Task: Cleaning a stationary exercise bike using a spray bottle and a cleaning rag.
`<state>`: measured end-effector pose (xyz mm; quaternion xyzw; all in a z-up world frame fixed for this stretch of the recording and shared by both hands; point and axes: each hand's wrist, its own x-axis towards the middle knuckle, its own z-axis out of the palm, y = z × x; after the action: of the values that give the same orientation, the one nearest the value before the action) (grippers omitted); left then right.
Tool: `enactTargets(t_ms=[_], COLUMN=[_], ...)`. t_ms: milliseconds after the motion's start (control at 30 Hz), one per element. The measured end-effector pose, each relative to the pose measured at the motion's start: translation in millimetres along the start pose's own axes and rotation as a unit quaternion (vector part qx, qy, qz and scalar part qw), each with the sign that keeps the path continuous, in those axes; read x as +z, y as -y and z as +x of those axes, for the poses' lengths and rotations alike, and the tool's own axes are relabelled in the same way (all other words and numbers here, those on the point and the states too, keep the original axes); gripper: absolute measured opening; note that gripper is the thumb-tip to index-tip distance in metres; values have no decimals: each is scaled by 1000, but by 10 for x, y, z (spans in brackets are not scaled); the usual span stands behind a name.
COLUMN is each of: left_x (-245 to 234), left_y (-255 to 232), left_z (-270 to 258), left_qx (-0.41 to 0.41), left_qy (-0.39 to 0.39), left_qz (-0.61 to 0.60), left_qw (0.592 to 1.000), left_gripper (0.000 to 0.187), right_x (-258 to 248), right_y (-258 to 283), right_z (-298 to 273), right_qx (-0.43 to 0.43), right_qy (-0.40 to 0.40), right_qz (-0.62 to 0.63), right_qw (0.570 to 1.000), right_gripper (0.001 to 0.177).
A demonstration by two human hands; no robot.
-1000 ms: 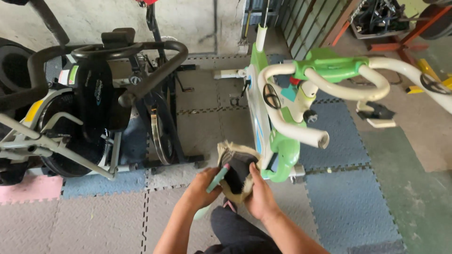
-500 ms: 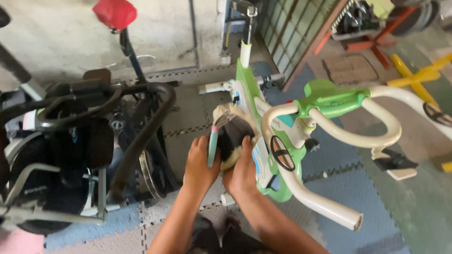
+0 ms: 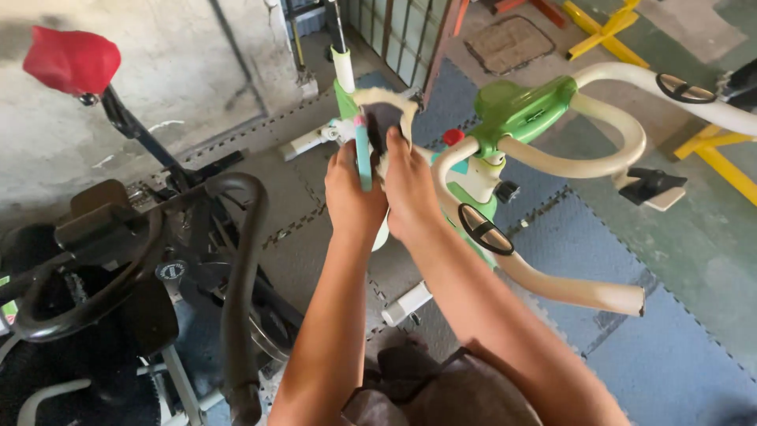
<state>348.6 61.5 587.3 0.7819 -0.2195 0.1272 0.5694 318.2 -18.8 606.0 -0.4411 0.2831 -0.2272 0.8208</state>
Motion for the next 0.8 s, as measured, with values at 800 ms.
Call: enactTargets(t_ms=[800], left_x=[13], left_y=[-130], left_z=[1065], left_qx=[93], left_qy=[210], left_qz=[43], left_qw=[972], left_gripper=[38], right_x=[-156], right_y=[1057], right_z=[903], right_qx=[-281], right_qy=[283], right_qz=[-587], right_qw=[705], right_gripper=[33])
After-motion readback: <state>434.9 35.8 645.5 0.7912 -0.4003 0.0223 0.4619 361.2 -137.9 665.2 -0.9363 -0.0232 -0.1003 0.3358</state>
